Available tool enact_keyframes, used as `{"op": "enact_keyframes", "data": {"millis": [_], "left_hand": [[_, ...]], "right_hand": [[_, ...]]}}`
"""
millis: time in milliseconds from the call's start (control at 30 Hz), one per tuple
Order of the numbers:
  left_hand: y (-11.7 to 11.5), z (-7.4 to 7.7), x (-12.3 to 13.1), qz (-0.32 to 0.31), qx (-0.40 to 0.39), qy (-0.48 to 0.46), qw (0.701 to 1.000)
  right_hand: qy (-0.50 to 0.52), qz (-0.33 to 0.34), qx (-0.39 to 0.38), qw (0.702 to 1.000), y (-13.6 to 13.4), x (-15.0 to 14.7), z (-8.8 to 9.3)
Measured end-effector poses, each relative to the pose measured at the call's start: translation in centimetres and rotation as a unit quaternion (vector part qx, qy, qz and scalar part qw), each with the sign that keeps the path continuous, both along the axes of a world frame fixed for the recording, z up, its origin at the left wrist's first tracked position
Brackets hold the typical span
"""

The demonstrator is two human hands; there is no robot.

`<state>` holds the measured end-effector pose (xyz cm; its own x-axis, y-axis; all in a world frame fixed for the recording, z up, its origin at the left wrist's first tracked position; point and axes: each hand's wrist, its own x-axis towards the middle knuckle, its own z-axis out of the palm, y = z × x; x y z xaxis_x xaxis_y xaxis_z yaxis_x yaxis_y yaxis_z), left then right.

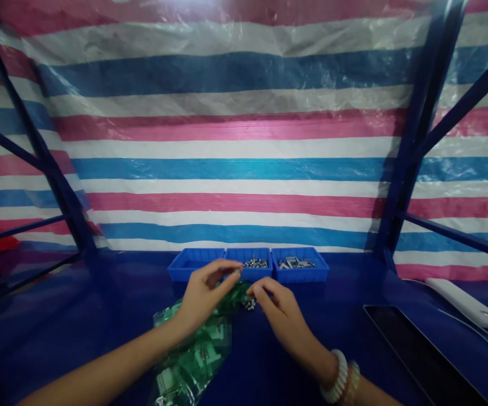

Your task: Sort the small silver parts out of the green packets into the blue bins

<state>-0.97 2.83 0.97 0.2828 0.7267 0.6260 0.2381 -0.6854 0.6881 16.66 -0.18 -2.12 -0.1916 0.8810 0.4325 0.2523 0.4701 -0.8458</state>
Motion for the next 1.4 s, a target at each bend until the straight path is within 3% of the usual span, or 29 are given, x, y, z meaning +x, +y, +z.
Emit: {"op": "enact_keyframes", "data": {"millis": [67, 167, 300, 433, 633, 767, 1000, 1100, 1200, 1333, 1400], "left_hand": [[2.7, 0.9, 0.4, 0.021, 0.054, 0.071, 0.996], [6.4, 1.2, 1.1, 0.007, 0.072, 0.132, 0.989], [8.1, 0.3, 1.0, 0.005, 0.09, 0.189, 0.978], [5.3, -0.2, -0.3, 0.014, 0.106, 0.206, 0.973], [0.4, -0.3, -2.0, -0.001, 0.111, 0.206, 0.972], [-0.3, -1.1, -2.4, -0.001, 0.093, 0.178, 0.98], [-0.7, -1.6, -2.7, -0.002, 0.042, 0.137, 0.99], [-1.2, -1.6, -2.5, 0.005, -0.027, 0.088, 0.996], [-1.7, -1.7, -2.0, -0.042, -0.126, 0.022, 0.991], [-2.6, -1.7, -1.4, -0.15, -0.247, -0.053, 0.956], [-2.8, -1.7, -1.3, -0.161, -0.282, -0.087, 0.942]], "right_hand": [[-0.042, -0.027, 0.016, 0.999, 1.0, 0.8, -0.4], [-0.143, -0.022, 0.052, 0.988, 1.9, 1.4, -1.3], [-0.257, 0.014, 0.109, 0.96, 2.1, 1.3, -2.4], [-0.314, 0.05, 0.128, 0.939, 2.1, 1.0, -2.8], [-0.316, 0.07, 0.137, 0.936, 1.8, 0.5, -2.8], [-0.328, 0.082, 0.144, 0.93, 1.5, 0.2, -2.6], [-0.367, 0.086, 0.233, 0.896, 1.3, 0.0, -2.1], [-0.262, 0.065, 0.224, 0.936, 0.8, 0.3, -1.4], [-0.097, 0.047, 0.178, 0.978, 0.1, 0.3, -0.5], [-0.007, 0.059, 0.165, 0.985, -0.7, -0.1, 0.3], [-0.006, 0.063, 0.181, 0.981, -0.8, -0.2, 0.4]]}}
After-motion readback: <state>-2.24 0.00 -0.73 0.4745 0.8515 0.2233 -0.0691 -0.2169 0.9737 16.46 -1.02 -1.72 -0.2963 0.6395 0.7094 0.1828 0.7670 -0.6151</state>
